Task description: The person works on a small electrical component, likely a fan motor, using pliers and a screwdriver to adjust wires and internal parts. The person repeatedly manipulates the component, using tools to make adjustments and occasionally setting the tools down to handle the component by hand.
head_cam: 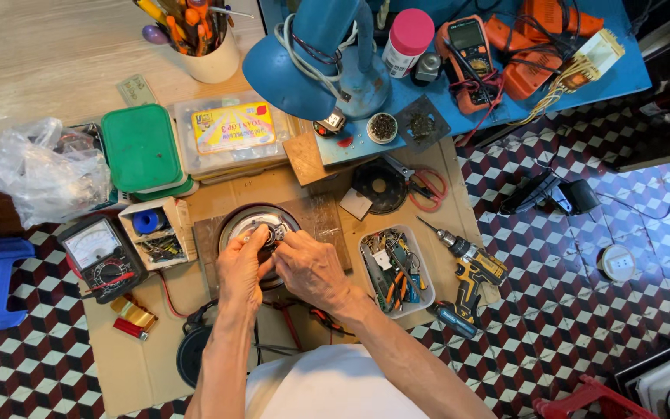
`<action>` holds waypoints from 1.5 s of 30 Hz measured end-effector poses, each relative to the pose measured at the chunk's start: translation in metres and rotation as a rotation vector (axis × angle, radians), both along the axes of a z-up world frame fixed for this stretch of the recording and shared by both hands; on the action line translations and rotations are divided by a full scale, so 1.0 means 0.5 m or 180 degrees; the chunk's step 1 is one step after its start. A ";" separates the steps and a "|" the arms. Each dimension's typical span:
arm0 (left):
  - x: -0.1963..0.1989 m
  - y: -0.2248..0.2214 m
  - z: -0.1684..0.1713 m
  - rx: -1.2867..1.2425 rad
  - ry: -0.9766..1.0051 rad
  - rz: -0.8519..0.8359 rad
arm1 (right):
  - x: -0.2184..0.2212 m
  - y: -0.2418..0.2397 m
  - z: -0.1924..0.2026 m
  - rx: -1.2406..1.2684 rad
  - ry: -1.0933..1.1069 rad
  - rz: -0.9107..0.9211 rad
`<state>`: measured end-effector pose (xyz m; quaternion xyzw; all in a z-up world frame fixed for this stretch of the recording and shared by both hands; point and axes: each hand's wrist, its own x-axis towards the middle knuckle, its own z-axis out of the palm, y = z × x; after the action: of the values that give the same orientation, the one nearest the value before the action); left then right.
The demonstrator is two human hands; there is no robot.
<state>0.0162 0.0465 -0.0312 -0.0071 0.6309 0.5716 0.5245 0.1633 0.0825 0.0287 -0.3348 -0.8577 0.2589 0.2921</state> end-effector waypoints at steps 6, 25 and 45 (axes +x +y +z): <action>0.019 -0.002 -0.001 0.0060 0.0008 0.0083 | -0.008 -0.021 -0.008 0.0100 -0.0082 -0.0186; 0.006 -0.039 -0.018 0.0688 0.0203 -0.0641 | 0.000 0.055 0.023 -0.0126 0.0013 0.0058; -0.002 0.000 -0.017 0.0228 0.0075 -0.0584 | -0.153 0.153 0.188 -0.0717 -0.0237 -0.0277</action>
<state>0.0153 0.0465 -0.0397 0.0763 0.6142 0.5434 0.5672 0.0869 0.1591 0.1226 -0.4118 -0.8180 0.3280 0.2315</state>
